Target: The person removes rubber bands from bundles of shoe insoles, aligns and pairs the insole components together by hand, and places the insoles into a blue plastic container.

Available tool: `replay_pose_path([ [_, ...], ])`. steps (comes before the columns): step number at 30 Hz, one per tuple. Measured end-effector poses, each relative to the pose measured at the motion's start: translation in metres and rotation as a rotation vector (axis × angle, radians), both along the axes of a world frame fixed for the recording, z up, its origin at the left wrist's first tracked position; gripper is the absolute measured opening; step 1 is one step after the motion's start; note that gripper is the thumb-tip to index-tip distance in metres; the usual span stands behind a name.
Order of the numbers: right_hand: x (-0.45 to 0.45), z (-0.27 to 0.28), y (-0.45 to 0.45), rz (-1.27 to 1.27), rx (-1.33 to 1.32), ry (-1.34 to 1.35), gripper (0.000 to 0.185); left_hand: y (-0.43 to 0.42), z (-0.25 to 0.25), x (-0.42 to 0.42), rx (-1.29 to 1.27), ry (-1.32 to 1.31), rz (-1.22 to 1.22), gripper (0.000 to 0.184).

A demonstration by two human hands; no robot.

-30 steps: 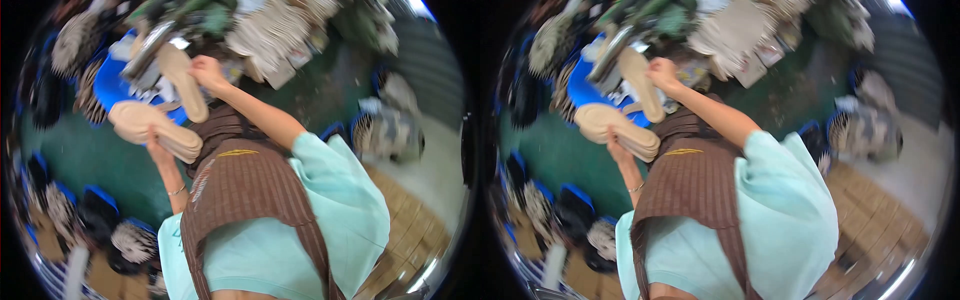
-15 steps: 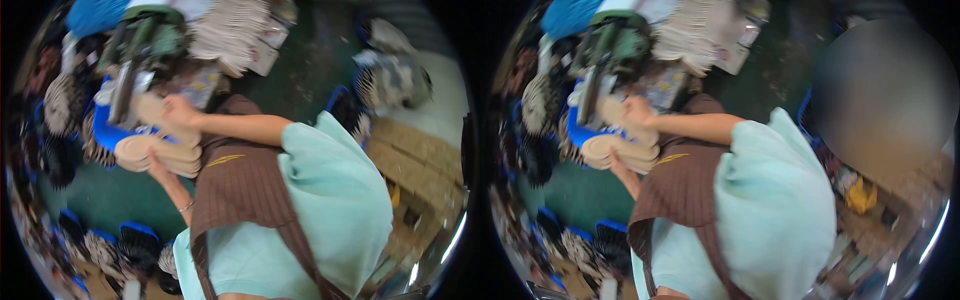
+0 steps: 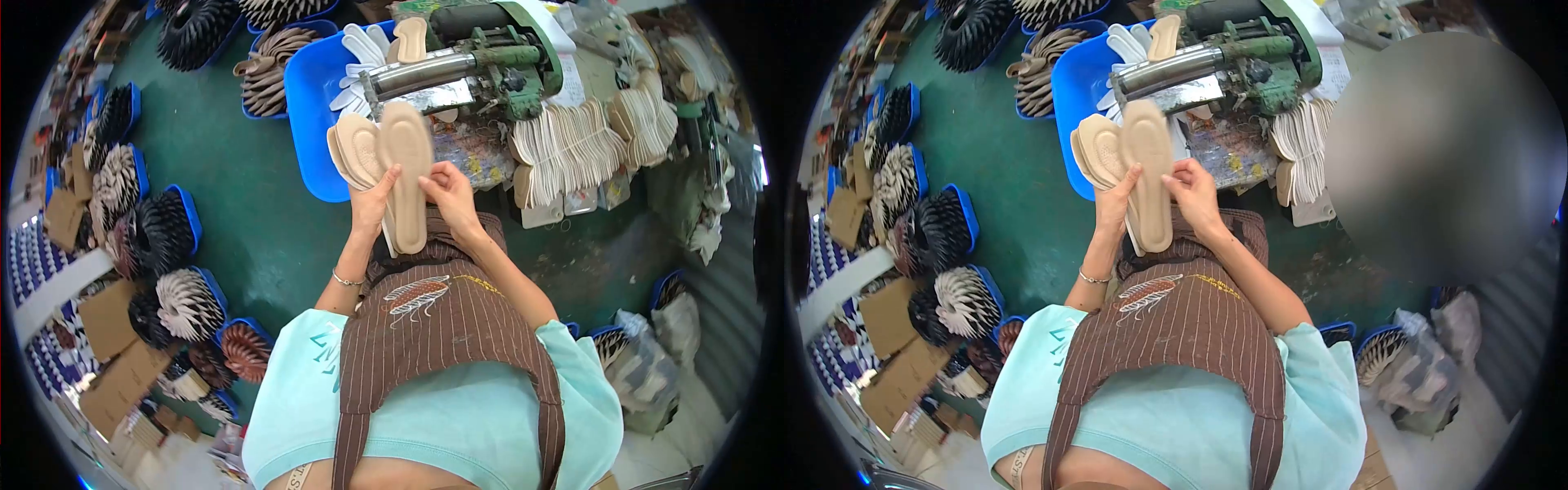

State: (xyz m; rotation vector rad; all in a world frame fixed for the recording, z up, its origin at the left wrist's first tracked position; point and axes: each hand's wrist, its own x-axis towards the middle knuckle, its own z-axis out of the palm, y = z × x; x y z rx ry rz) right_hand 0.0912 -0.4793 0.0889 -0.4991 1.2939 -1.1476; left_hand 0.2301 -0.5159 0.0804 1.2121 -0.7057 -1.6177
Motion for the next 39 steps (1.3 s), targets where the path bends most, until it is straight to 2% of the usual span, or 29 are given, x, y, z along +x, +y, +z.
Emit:
replay_pose_path([
  [2, -0.017, -0.008, -0.002, -0.117, 0.133, 0.072, 0.014, -0.001, 0.003, 0.004, 0.159, 0.025, -0.046, 0.035],
  [6, -0.069, -0.061, -0.048, -0.176, 0.059, 0.389, 0.017, -0.004, 0.005, 0.006, 0.166, 0.133, -0.006, 0.031],
  [7, -0.066, -0.06, -0.054, -0.164, 0.061, 0.392, 0.017, -0.003, 0.006, 0.005, 0.15, 0.108, -0.012, 0.032],
  [9, -0.045, -0.041, -0.071, -0.152, -0.106, 0.349, 0.021, -0.002, 0.006, 0.001, 0.132, 0.081, -0.01, 0.032],
  [10, -0.027, -0.02, -0.065, -0.107, -0.08, 0.1, 0.025, -0.001, 0.005, -0.003, 0.075, 0.027, 0.04, 0.032],
  [11, -0.014, -0.007, -0.052, 0.046, -0.014, 0.099, 0.027, -0.001, 0.004, -0.006, 0.02, -0.027, 0.088, 0.032],
  [12, -0.003, -0.009, -0.036, 0.234, 0.014, 0.24, 0.021, -0.001, 0.004, -0.007, 0.02, -0.027, 0.094, 0.032],
  [14, 0.019, -0.009, -0.009, 0.096, -0.143, 0.209, 0.013, 0.0, 0.002, -0.008, -0.069, -0.077, 0.137, 0.031],
  [16, -0.003, -0.017, -0.01, -0.038, 0.047, 0.223, 0.01, 0.001, 0.003, -0.003, 0.017, -0.04, 0.101, 0.03],
  [19, -0.05, -0.045, -0.043, -0.17, 0.055, 0.359, 0.009, 0.001, 0.0, 0.0, 0.11, 0.065, 0.06, 0.029],
  [20, -0.052, -0.041, -0.054, -0.202, -0.033, 0.269, 0.012, 0.001, -0.001, -0.001, 0.115, 0.134, 0.057, 0.028],
  [22, -0.041, -0.043, -0.063, -0.081, -0.07, 0.436, 0.019, 0.002, -0.003, -0.001, 0.163, 0.162, -0.036, 0.031],
  [24, -0.012, -0.029, -0.045, 0.068, -0.08, 0.209, 0.027, 0.002, -0.009, -0.007, 0.053, 0.065, 0.054, 0.034],
  [26, 0.016, -0.02, -0.016, 0.192, -0.083, 0.276, 0.024, 0.001, -0.003, -0.008, 0.045, 0.05, 0.043, 0.035],
  [27, 0.025, -0.012, -0.007, 0.094, -0.191, 0.242, 0.017, 0.003, 0.0, -0.007, 0.04, 0.034, 0.035, 0.037],
  [28, 0.021, -0.015, -0.006, 0.097, -0.183, 0.238, 0.017, 0.004, 0.0, -0.006, 0.048, 0.03, 0.037, 0.037],
  [30, -0.002, -0.028, -0.007, 0.002, 0.058, 0.084, 0.011, 0.004, -0.002, -0.008, -0.012, -0.059, 0.129, 0.035],
  [31, -0.016, -0.035, -0.013, -0.029, 0.058, 0.181, 0.011, 0.004, -0.013, -0.001, 0.114, 0.034, 0.039, 0.03],
  [32, -0.029, -0.049, -0.022, -0.102, 0.086, 0.282, 0.01, 0.002, -0.011, 0.0, 0.112, 0.038, 0.037, 0.03],
  [33, -0.041, -0.056, -0.034, -0.169, 0.09, 0.268, 0.012, 0.0, -0.007, 0.0, 0.132, 0.109, 0.048, 0.027],
  [34, -0.053, -0.068, -0.046, -0.161, 0.048, 0.447, 0.017, 0.001, -0.005, 0.001, 0.156, 0.178, 0.056, 0.025],
  [36, -0.043, -0.042, -0.067, -0.205, -0.016, 0.336, 0.022, 0.001, -0.005, 0.001, 0.176, 0.188, 0.006, 0.028],
  [38, -0.015, -0.019, -0.06, -0.078, -0.067, 0.237, 0.025, 0.0, -0.002, -0.004, 0.108, 0.191, 0.096, 0.036],
  [39, -0.005, -0.017, -0.047, 0.094, -0.061, 0.244, 0.025, -0.001, -0.003, -0.004, 0.107, 0.193, 0.098, 0.036],
])
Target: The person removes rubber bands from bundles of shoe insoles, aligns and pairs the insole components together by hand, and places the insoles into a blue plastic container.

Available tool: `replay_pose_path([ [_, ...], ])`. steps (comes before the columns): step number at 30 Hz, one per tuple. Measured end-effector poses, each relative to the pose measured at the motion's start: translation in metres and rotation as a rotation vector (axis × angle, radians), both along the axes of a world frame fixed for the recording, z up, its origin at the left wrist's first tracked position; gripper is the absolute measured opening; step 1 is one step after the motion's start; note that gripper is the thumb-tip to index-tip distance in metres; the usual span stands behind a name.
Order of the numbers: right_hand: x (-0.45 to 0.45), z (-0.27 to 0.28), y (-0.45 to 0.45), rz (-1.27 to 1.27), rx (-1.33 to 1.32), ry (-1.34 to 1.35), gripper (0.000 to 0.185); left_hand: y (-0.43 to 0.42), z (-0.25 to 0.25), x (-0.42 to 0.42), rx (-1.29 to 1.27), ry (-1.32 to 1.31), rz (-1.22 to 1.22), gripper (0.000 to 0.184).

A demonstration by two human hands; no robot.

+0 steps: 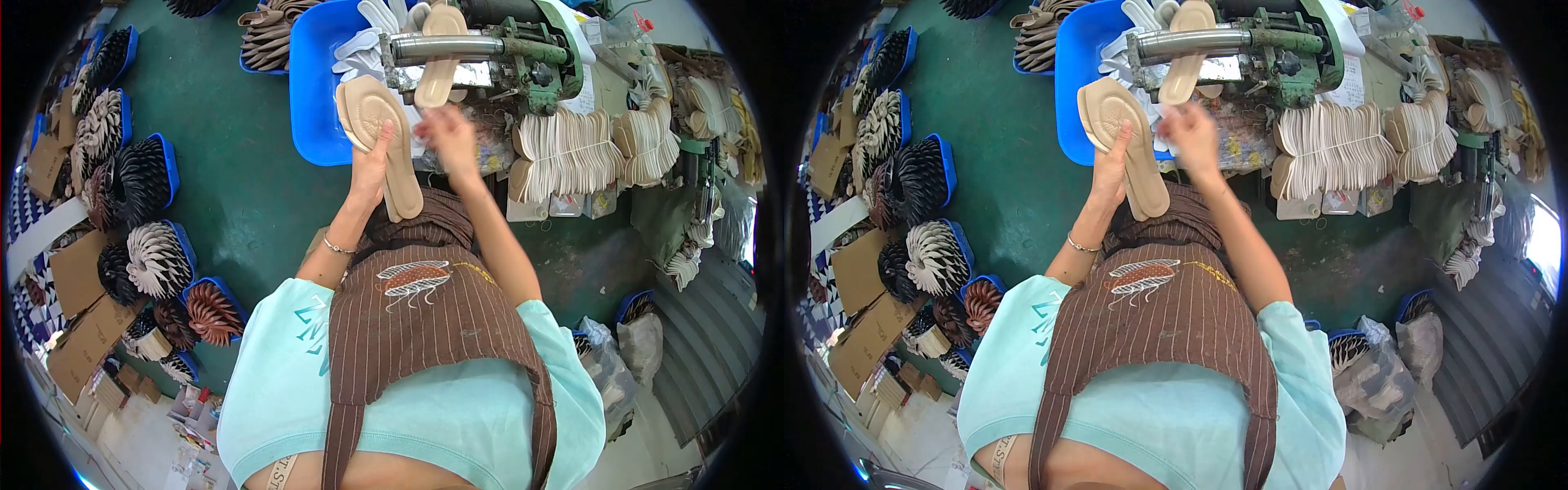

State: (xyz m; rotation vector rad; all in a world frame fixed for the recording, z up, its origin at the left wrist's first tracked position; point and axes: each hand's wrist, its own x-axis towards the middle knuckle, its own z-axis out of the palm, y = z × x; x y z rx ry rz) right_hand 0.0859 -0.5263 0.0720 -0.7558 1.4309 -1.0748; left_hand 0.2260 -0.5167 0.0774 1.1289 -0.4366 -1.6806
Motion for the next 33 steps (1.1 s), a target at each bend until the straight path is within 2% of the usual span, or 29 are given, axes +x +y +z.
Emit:
replay_pose_path([
  [1, 0.013, -0.002, 0.014, 0.121, 0.054, 0.069, 0.02, 0.0, -0.001, 0.002, 0.001, -0.04, -0.018, 0.04],
  [3, 0.027, -0.007, 0.039, 0.048, -0.07, 0.122, 0.015, 0.001, -0.007, 0.004, 0.008, -0.085, -0.032, 0.044],
  [6, 0.005, -0.017, 0.04, -0.008, 0.081, 0.031, 0.012, 0.006, -0.01, 0.009, -0.051, -0.069, 0.016, 0.038],
  [7, 0.002, -0.011, 0.038, -0.006, 0.01, 0.047, 0.01, 0.006, -0.005, 0.012, -0.016, -0.087, -0.068, 0.034],
  [8, 0.001, -0.01, 0.037, -0.005, -0.031, 0.069, 0.011, 0.003, -0.001, 0.012, 0.013, -0.102, -0.152, 0.031],
  [10, 0.003, -0.007, 0.039, -0.006, -0.067, 0.095, 0.013, 0.002, 0.003, 0.009, -0.013, -0.094, -0.137, 0.028],
  [12, 0.009, 0.0, 0.04, 0.017, -0.09, 0.265, 0.017, -0.001, 0.004, 0.008, -0.042, -0.091, -0.117, 0.026],
  [14, 0.015, 0.004, 0.043, 0.006, -0.068, 0.222, 0.017, -0.003, 0.004, 0.01, -0.065, -0.066, -0.042, 0.03],
  [16, 0.015, 0.011, 0.045, -0.003, -0.044, 0.18, 0.017, -0.003, 0.002, 0.016, -0.036, -0.129, -0.078, 0.03],
  [19, 0.009, 0.017, 0.046, 0.032, -0.047, 0.311, 0.017, -0.006, 0.002, 0.02, 0.002, -0.162, -0.154, 0.028],
  [21, 0.006, 0.01, 0.043, -0.061, -0.083, 0.382, 0.02, -0.016, 0.005, 0.024, 0.01, -0.131, -0.187, 0.026],
  [23, -0.009, -0.013, 0.029, -0.261, -0.209, 0.469, 0.023, -0.031, 0.008, 0.042, 0.111, 0.004, -0.112, 0.026],
  [24, -0.028, -0.03, 0.019, -0.248, -0.196, 0.672, 0.025, -0.034, 0.003, 0.05, 0.029, 0.021, -0.119, 0.034],
  [25, -0.036, -0.031, 0.006, -0.295, -0.112, 0.588, 0.026, -0.034, 0.006, 0.053, 0.029, 0.02, -0.115, 0.034],
  [27, -0.041, -0.025, -0.019, -0.204, -0.05, 0.648, 0.026, -0.033, 0.013, 0.055, 0.02, 0.097, -0.1, 0.04],
  [29, -0.022, -0.011, -0.023, -0.099, 0.04, 0.368, 0.026, -0.026, 0.01, 0.051, -0.001, 0.094, -0.13, 0.044],
  [30, -0.008, -0.013, -0.015, -0.031, 0.017, 0.139, 0.026, -0.023, 0.008, 0.046, 0.003, 0.099, -0.16, 0.044],
  [31, 0.008, -0.014, -0.004, 0.124, -0.011, 0.026, 0.024, -0.019, 0.007, 0.042, 0.01, 0.102, -0.183, 0.045],
  [33, 0.033, -0.004, 0.015, 0.352, -0.225, 0.003, 0.02, -0.013, 0.004, 0.029, -0.028, 0.12, -0.221, 0.048],
])
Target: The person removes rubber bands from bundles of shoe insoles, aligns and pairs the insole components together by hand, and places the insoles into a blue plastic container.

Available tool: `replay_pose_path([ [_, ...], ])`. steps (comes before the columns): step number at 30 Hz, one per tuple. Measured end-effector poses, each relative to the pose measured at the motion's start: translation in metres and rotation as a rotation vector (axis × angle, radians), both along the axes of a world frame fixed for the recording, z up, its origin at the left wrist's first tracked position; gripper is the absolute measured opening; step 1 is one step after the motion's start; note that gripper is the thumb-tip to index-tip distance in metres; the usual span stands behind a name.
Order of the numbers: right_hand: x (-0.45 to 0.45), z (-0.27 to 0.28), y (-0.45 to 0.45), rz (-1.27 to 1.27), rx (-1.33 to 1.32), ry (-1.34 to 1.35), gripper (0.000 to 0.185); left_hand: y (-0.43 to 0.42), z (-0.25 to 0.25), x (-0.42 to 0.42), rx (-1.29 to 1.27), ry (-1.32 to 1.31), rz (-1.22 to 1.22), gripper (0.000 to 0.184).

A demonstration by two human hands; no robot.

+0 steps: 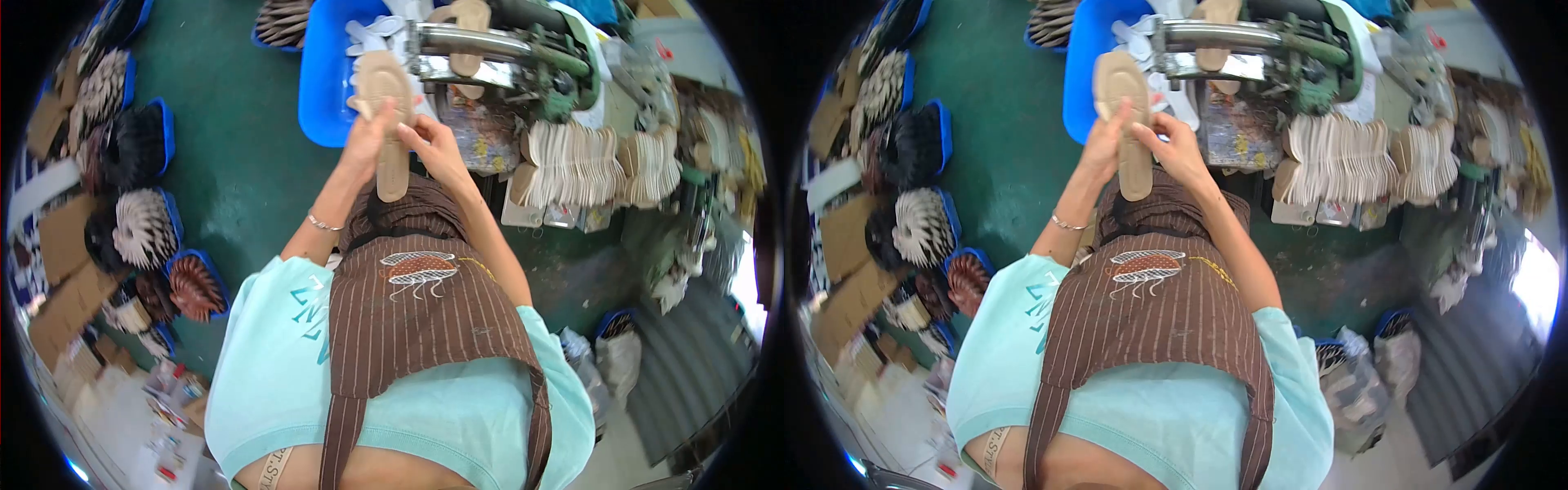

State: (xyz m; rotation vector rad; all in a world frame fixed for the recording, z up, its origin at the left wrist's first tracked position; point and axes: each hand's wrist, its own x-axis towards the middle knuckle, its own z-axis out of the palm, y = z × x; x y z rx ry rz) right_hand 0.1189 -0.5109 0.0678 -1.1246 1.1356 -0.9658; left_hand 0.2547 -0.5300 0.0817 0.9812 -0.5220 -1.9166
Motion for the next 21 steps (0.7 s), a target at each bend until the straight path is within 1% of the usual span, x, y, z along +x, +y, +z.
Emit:
replay_pose_path([
  [2, -0.008, 0.009, 0.001, -0.116, 0.14, 0.217, 0.016, 0.001, -0.006, -0.001, -0.068, -0.261, -0.094, 0.05],
  [3, -0.018, -0.005, -0.003, -0.305, 0.146, 0.187, 0.014, -0.002, -0.006, -0.002, -0.104, -0.33, 0.005, 0.05],
  [4, -0.034, -0.013, -0.012, -0.368, 0.188, 0.289, 0.014, -0.007, -0.004, 0.001, -0.136, -0.405, 0.103, 0.05],
  [5, -0.052, -0.019, -0.02, -0.375, 0.177, 0.314, 0.014, -0.014, -0.001, 0.012, -0.192, -0.397, 0.101, 0.047],
  [6, -0.078, -0.044, -0.03, -0.443, 0.298, 0.15, 0.016, -0.023, 0.006, 0.026, -0.257, -0.389, 0.093, 0.045],
  [7, -0.09, -0.044, -0.044, -0.445, 0.257, 0.109, 0.018, -0.031, 0.021, 0.043, -0.31, -0.338, 0.055, 0.041],
  [8, -0.097, -0.037, -0.05, -0.453, 0.218, 0.072, 0.022, -0.038, 0.04, 0.061, -0.363, -0.284, 0.011, 0.037],
  [10, -0.105, 0.009, -0.059, -0.294, 0.299, 0.174, 0.025, -0.051, 0.067, 0.097, -0.586, -0.148, -0.031, 0.031],
  [11, -0.112, 0.033, -0.06, -0.192, 0.228, 0.225, 0.025, -0.054, 0.085, 0.118, -0.726, -0.045, -0.062, 0.027],
  [12, -0.12, 0.063, -0.059, -0.094, 0.152, 0.273, 0.025, -0.052, 0.11, 0.134, -0.835, 0.091, -0.056, 0.015],
  [13, -0.113, 0.12, -0.048, 0.008, 0.073, 0.38, 0.022, -0.048, 0.136, 0.15, -1.052, 0.145, -0.087, 0.019],
  [14, -0.134, 0.151, -0.039, 0.16, -0.087, 0.399, 0.02, -0.04, 0.16, 0.165, -1.267, 0.196, -0.129, 0.025],
  [15, -0.156, 0.189, -0.021, 0.133, -0.212, 0.577, 0.018, -0.029, 0.177, 0.175, -1.277, 0.167, -0.102, 0.025],
  [16, -0.174, 0.212, -0.003, 0.28, -0.552, 0.257, 0.014, -0.016, 0.195, 0.185, -1.38, 0.187, -0.169, 0.022],
  [17, -0.187, 0.232, -0.008, 0.557, -0.888, -0.077, 0.014, -0.002, 0.214, 0.192, -1.483, 0.205, -0.243, 0.019],
  [18, -0.183, 0.23, -0.022, 0.581, -0.904, -0.089, 0.014, 0.013, 0.232, 0.195, -1.583, 0.223, -0.323, 0.017],
  [20, -0.179, 0.229, -0.043, 0.656, -0.947, -0.207, 0.013, 0.041, 0.248, 0.201, -1.777, 0.261, -0.503, 0.014],
  [21, -0.176, 0.23, -0.053, 0.691, -0.966, -0.266, 0.013, 0.055, 0.252, 0.2, -1.791, 0.237, -0.497, 0.014],
])
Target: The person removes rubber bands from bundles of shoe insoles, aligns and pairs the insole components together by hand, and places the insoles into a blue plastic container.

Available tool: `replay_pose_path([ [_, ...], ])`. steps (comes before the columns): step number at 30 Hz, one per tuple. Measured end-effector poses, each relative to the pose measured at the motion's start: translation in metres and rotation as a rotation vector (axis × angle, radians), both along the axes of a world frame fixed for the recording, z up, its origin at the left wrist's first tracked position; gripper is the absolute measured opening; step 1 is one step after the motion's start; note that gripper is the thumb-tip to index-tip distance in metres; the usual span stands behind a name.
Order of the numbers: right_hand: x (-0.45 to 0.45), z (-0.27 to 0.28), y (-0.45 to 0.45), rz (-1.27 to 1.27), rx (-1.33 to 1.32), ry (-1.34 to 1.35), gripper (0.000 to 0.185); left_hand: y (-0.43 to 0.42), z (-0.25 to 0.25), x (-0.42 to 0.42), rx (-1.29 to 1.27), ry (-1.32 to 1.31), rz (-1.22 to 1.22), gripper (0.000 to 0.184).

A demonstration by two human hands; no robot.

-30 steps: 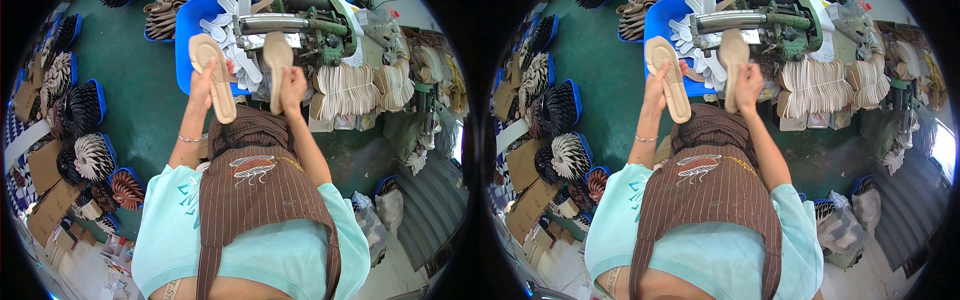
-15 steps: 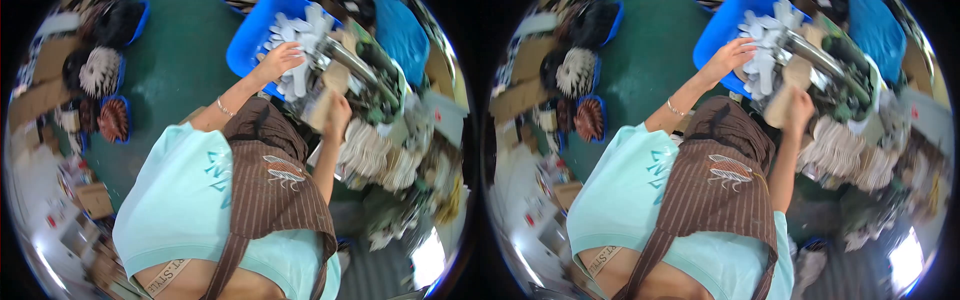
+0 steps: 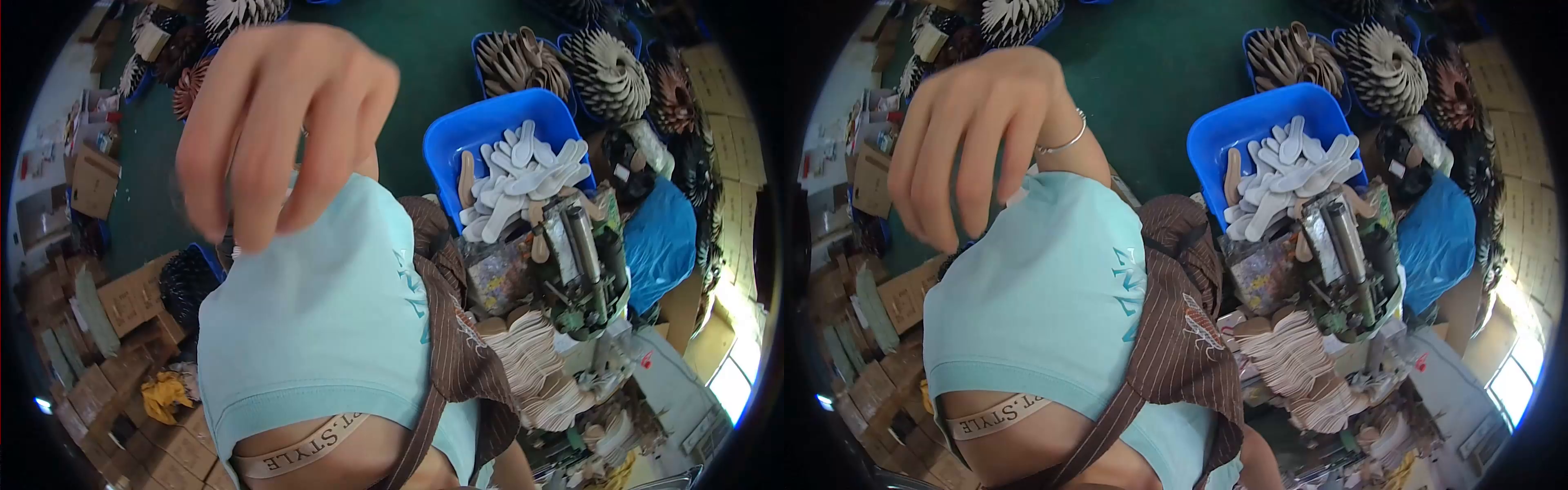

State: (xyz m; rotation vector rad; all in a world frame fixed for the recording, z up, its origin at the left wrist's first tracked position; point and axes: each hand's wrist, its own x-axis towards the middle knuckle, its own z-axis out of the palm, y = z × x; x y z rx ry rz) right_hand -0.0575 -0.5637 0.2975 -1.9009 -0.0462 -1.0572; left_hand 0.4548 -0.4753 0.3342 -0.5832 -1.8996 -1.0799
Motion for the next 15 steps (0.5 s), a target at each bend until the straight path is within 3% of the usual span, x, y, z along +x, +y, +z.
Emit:
replay_pose_path([
  [5, 0.017, 0.002, -0.037, 0.255, -0.029, -0.182, 0.012, 0.037, 0.015, -0.012, -0.071, -0.159, 0.325, 0.016],
  [11, 0.028, 0.008, -0.064, 0.499, -0.038, -0.36, 0.01, 0.055, 0.05, -0.016, -0.183, -0.365, 0.501, 0.016],
  [15, 0.031, 0.016, -0.074, 0.609, -0.065, -0.457, 0.009, 0.06, 0.084, -0.016, -0.27, -0.462, 0.45, 0.016],
])
